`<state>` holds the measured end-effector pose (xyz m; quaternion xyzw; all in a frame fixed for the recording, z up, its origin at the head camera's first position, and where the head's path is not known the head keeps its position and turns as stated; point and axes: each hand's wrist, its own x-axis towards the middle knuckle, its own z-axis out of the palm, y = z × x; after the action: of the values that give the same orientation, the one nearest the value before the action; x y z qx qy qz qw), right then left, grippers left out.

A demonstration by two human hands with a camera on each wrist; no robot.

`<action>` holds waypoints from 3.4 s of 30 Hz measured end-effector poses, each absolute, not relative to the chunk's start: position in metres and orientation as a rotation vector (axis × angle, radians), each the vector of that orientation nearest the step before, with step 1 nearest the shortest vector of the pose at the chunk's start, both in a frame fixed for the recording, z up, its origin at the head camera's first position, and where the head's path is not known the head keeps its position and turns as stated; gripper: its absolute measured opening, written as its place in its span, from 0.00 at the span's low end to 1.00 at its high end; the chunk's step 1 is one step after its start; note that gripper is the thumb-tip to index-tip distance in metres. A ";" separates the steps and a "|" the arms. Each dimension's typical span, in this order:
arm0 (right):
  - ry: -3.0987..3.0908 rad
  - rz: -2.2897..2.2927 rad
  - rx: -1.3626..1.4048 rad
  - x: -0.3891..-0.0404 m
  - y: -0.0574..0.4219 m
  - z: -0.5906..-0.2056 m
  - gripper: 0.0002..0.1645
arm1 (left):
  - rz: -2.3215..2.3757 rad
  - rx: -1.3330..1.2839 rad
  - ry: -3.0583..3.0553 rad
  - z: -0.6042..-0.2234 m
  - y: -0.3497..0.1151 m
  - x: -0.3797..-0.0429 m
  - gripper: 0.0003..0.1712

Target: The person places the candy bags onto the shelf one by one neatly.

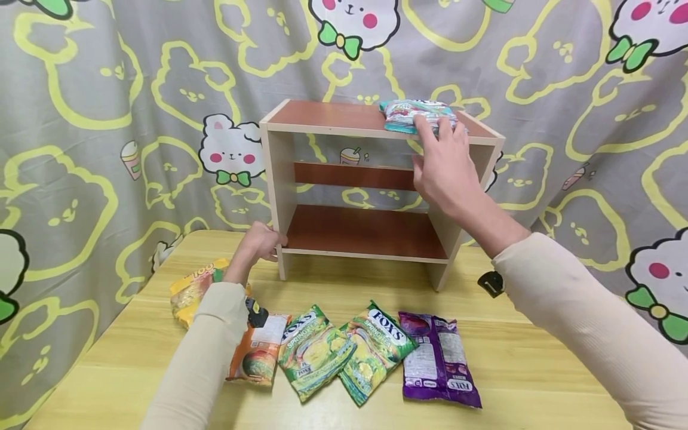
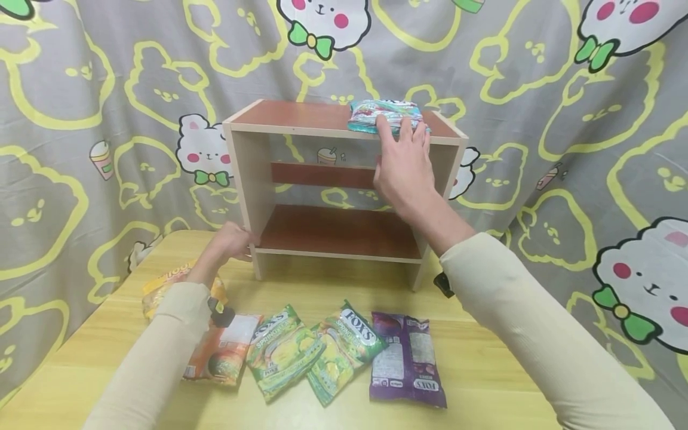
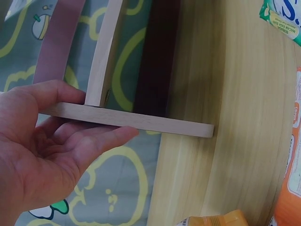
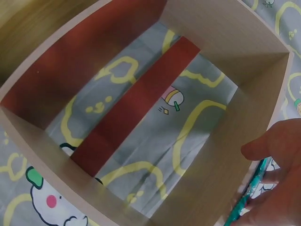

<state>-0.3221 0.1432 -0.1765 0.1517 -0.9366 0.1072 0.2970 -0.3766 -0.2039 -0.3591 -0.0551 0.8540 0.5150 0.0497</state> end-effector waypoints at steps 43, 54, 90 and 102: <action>-2.731 0.285 0.298 -0.333 -0.006 -0.176 0.54 | 1.591 -0.176 2.623 -0.362 -0.203 -0.376 0.07; -2.734 0.232 0.299 -0.336 -0.043 -0.174 0.53 | 1.578 -0.191 2.616 -0.362 -0.203 -0.375 0.12; -2.553 0.424 0.498 -0.332 -0.025 -0.165 0.34 | 1.608 -0.189 2.591 -0.362 -0.201 -0.375 0.16; -2.250 0.955 0.555 -0.326 0.004 -0.166 0.30 | 1.613 -0.170 2.583 -0.362 -0.201 -0.376 0.10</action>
<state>-0.3262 0.0036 -0.1664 0.2104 -0.8529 0.3618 0.3121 -0.3761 -0.2005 -0.3622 -0.0557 0.8461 0.5282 0.0456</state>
